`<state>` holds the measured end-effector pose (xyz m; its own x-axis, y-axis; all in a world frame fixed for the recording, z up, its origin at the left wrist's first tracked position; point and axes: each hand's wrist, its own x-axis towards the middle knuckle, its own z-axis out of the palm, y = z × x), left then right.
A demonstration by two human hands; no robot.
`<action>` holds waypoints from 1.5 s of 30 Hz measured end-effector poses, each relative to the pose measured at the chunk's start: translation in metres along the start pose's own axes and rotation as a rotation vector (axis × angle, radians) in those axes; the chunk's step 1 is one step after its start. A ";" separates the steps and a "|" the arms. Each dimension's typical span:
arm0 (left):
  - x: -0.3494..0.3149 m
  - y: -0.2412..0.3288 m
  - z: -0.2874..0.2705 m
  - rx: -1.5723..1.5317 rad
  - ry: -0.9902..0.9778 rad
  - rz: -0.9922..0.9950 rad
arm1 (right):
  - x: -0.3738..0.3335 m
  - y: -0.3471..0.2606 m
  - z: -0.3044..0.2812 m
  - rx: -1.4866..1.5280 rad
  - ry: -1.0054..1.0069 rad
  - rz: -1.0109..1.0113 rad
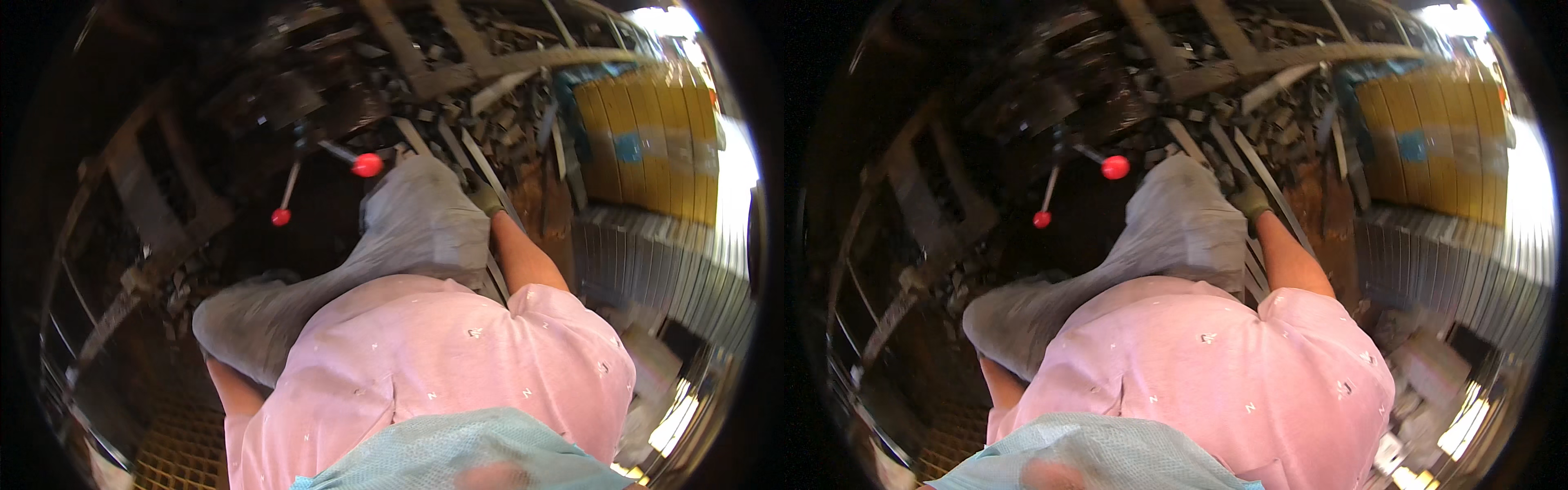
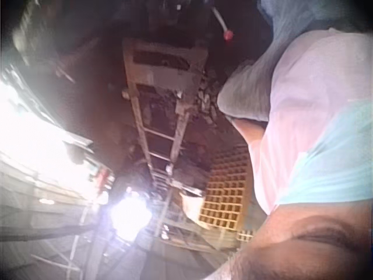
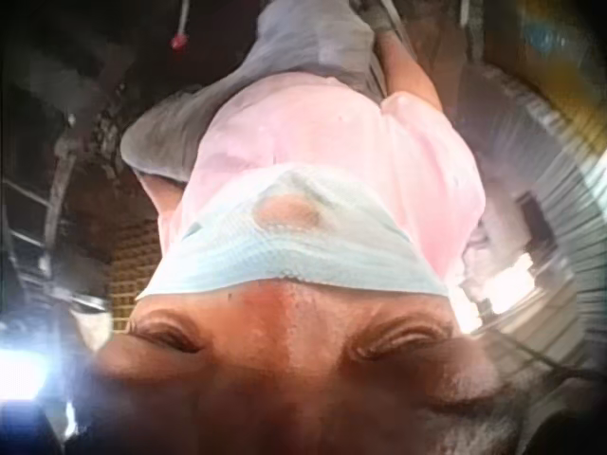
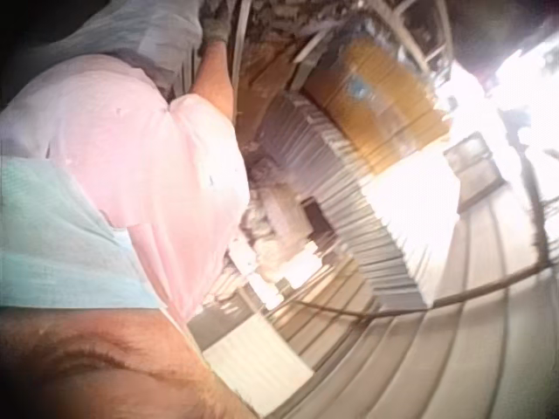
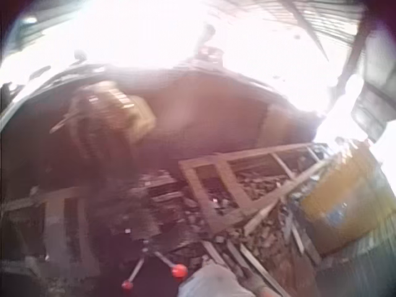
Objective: The person sits on the floor and uses a chop saw to cut long metal bars into shorter pieces. They repeatedly position the metal bar, lower the saw blade to cut, and then remove the cut piece to place it aside.
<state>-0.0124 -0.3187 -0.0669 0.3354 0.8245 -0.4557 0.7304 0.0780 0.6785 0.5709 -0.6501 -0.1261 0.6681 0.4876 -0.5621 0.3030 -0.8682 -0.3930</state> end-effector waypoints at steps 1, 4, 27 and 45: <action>-0.003 0.007 0.001 0.006 -0.021 0.006 | -0.007 -0.005 -0.003 0.053 0.044 -0.025; -0.018 0.005 -0.019 0.043 0.012 -0.044 | -0.012 -0.013 -0.015 0.175 0.288 -0.096; -0.076 -0.006 -0.096 0.280 0.043 -0.393 | 0.269 -0.002 -0.098 -0.187 0.729 -0.123; -0.006 0.026 -0.140 0.416 -0.036 -0.218 | 0.050 0.100 0.091 0.053 0.050 0.278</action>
<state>-0.0785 -0.2430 0.0337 0.1627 0.7930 -0.5871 0.9600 0.0102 0.2798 0.5726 -0.7043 -0.2599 0.7538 0.2252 -0.6173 0.0687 -0.9613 -0.2667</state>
